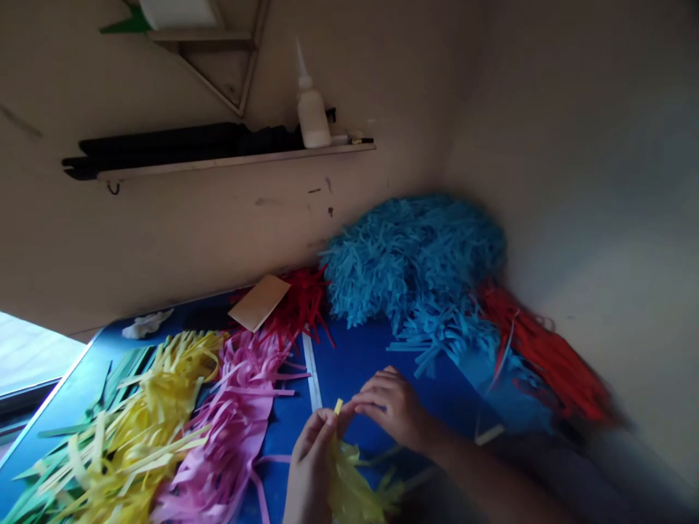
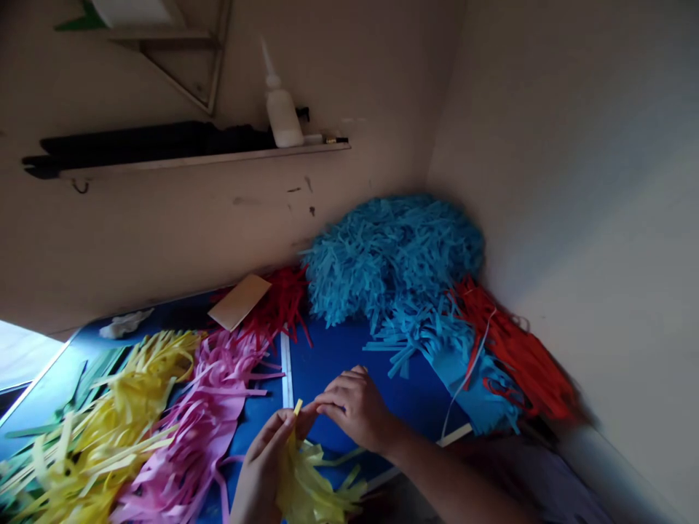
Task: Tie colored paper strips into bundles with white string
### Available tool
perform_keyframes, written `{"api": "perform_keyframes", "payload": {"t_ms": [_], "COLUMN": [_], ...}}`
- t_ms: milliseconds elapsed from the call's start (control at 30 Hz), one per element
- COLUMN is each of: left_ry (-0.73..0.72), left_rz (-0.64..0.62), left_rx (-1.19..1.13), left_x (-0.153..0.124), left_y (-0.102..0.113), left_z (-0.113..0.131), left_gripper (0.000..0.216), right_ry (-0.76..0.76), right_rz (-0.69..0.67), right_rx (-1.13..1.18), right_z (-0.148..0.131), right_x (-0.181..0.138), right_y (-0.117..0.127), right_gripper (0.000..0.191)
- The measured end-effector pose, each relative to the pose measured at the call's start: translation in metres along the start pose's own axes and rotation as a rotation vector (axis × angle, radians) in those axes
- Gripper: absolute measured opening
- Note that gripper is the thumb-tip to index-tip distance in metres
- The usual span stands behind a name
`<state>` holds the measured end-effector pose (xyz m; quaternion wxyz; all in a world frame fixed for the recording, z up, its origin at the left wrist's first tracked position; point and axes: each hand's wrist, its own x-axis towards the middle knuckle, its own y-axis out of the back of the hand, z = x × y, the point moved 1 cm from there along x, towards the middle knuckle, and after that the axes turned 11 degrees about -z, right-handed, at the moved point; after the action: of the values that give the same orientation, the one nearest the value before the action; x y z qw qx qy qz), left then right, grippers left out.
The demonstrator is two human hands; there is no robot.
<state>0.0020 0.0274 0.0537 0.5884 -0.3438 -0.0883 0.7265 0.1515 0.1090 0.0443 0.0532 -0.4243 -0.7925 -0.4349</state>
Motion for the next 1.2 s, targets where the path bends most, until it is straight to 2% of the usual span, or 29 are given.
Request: {"api": "perform_keyframes", "payload": {"t_ms": [133,233,300,400,467,533,700,800,1000,1133,1200], "left_ry": [0.016,-0.020,-0.111,-0.304,-0.416,-0.505,-0.624,-0.685,-0.779,-0.785,-0.758], "left_rz": [0.009,-0.003,0.009,0.055,0.043,0.018,0.021,0.028,0.008,-0.006,-0.001], "left_rx": [-0.034,0.043,0.242,0.594,0.734,0.819,0.899,0.945,1.047,1.073,1.094], "left_x": [-0.004,-0.006,-0.007,-0.009,-0.009,-0.009,-0.008,-0.009,-0.013,-0.015,-0.014], "left_y": [-0.003,-0.004,-0.003,-0.001,-0.002,-0.004,-0.007,-0.008,-0.010,-0.006,-0.004], "left_z": [0.003,0.003,0.001,0.000,0.000,0.001,0.003,0.004,0.006,0.003,0.003], "left_gripper": [0.039,0.040,0.037,0.033,0.031,0.026,0.015,0.011,0.009,0.006,0.007], "right_ry": [0.112,0.040,-0.161,-0.511,-0.627,-0.674,-0.692,-0.668,-0.490,-0.370,-0.363], "right_rz": [0.006,-0.016,0.034,0.156,0.224,0.260,0.278,0.241,0.099,0.034,0.006], "right_rx": [-0.088,0.022,0.326,0.977,1.285,1.416,1.392,1.319,0.864,0.833,0.848], "right_z": [-0.008,-0.011,-0.010,-0.011,-0.015,-0.021,-0.028,-0.028,-0.029,-0.027,-0.025], "right_x": [-0.001,-0.002,-0.004,-0.008,-0.009,-0.009,-0.009,-0.010,-0.014,-0.015,-0.015], "right_y": [0.006,0.007,0.002,-0.012,-0.020,-0.024,-0.022,-0.021,-0.014,-0.009,-0.008], "right_gripper": [0.013,0.016,0.018,0.026,0.030,0.031,0.029,0.028,0.025,0.024,0.025]}}
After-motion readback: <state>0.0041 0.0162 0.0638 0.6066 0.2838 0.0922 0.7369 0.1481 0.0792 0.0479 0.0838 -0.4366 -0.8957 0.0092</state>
